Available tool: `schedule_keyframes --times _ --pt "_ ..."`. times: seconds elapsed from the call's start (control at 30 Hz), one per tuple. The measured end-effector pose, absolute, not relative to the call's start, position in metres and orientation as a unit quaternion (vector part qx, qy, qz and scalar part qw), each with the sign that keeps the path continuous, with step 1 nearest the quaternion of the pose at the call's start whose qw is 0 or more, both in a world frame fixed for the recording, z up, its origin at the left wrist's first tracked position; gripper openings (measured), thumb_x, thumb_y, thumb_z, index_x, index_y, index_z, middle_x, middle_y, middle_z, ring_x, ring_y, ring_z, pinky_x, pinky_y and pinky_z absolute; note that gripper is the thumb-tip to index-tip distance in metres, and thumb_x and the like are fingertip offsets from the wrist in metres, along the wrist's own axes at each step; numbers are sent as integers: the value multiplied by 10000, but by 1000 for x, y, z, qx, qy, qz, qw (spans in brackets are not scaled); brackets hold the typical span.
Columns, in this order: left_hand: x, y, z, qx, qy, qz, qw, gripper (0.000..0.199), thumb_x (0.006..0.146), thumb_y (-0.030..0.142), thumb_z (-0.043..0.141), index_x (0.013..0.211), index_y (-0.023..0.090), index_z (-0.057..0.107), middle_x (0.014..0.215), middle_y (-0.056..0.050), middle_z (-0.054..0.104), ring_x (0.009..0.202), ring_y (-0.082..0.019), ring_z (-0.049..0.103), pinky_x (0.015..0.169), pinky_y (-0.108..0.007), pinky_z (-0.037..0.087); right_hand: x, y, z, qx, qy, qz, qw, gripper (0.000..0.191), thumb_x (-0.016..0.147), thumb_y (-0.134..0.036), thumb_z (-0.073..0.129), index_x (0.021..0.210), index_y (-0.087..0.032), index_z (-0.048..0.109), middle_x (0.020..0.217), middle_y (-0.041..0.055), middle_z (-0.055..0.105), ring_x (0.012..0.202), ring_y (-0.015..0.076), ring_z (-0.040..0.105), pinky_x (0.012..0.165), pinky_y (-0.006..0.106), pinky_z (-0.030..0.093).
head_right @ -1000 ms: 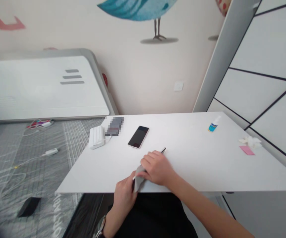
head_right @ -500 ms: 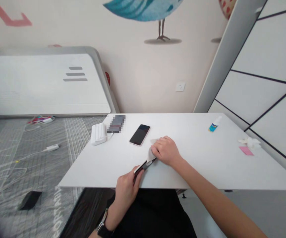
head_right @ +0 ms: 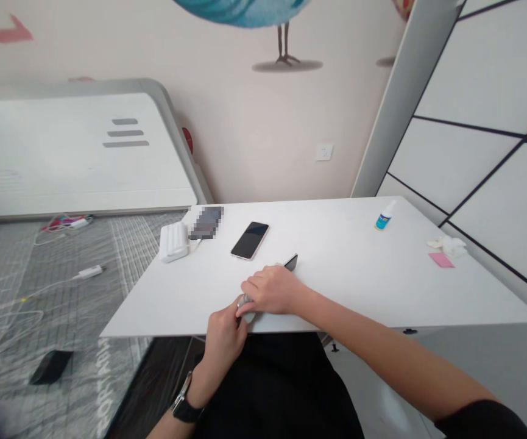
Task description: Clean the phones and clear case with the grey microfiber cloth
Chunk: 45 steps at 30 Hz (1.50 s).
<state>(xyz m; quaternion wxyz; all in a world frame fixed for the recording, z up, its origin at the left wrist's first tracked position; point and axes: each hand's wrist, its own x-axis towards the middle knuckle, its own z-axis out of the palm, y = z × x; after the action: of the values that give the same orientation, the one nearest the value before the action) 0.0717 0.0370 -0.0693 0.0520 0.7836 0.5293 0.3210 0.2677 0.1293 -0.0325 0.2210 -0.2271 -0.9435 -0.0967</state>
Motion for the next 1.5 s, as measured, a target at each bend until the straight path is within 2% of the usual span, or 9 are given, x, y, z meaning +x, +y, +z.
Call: schedule_keyframes --times 0.27,0.43,0.63,0.8,1.0,1.13,1.3,1.43,1.5 --pt "76 39 -72 769 551 317 70 250 1038 304 467 1097 211 691 769 -35 779 645 -218 747 576 -268 451 285 137 -23 -276 -928 -110 224 806 1047 -680 76 751 -167 623 655 79 651 588 187 544 609 333 304" --pt "71 38 -79 783 552 285 32 226 908 269 547 726 198 659 580 -61 698 492 -227 673 474 -283 373 241 111 -36 -260 -930 -78 249 727 1070 -659 148 837 -185 647 771 71 685 712 196 583 693 342 343" --pt "78 37 -73 765 560 316 34 239 1020 278 482 1100 204 695 723 -29 770 596 -201 729 542 -261 417 272 126 -28 -360 -882 -88 291 667 1121 -380 148 756 -171 666 694 91 683 668 198 549 697 358 332" --pt "76 37 -74 782 544 304 14 171 913 197 532 825 198 678 612 -38 719 503 -206 676 493 -277 373 257 113 -30 -295 -914 -51 273 445 1075 -385 356 937 -185 729 866 72 759 800 204 633 792 357 415" --pt "79 36 -73 762 562 322 -7 212 999 274 521 932 188 702 618 -26 724 495 -197 678 491 -271 371 258 122 -28 -365 -880 -45 302 450 1047 -214 318 918 -182 748 885 87 782 892 227 671 985 434 435" --pt "79 36 -75 779 536 325 -20 297 968 256 509 708 200 642 538 -36 676 428 -188 632 453 -279 345 253 116 -31 -286 -914 -12 289 359 1028 -333 428 1044 -187 755 965 77 790 897 221 684 957 402 484" --pt "79 38 -75 764 538 353 -43 278 1044 315 462 1024 174 701 652 -26 742 497 -188 692 483 -265 409 255 120 -29 -377 -863 -43 334 443 1031 -193 322 906 -169 746 904 108 791 984 256 696 1084 508 393" --pt "75 39 -77 779 500 376 -47 439 1036 327 398 656 217 588 498 -29 642 379 -176 610 401 -270 354 245 118 -34 -288 -907 -8 306 317 1005 -317 447 1044 -194 737 1021 67 788 971 214 684 1056 408 444" --pt "74 40 -78 774 504 382 -38 396 1048 330 420 727 208 619 552 -30 682 412 -182 644 416 -264 387 250 126 -33 -318 -900 -13 299 316 1002 -316 450 973 -201 742 966 64 785 928 216 689 1049 416 449"
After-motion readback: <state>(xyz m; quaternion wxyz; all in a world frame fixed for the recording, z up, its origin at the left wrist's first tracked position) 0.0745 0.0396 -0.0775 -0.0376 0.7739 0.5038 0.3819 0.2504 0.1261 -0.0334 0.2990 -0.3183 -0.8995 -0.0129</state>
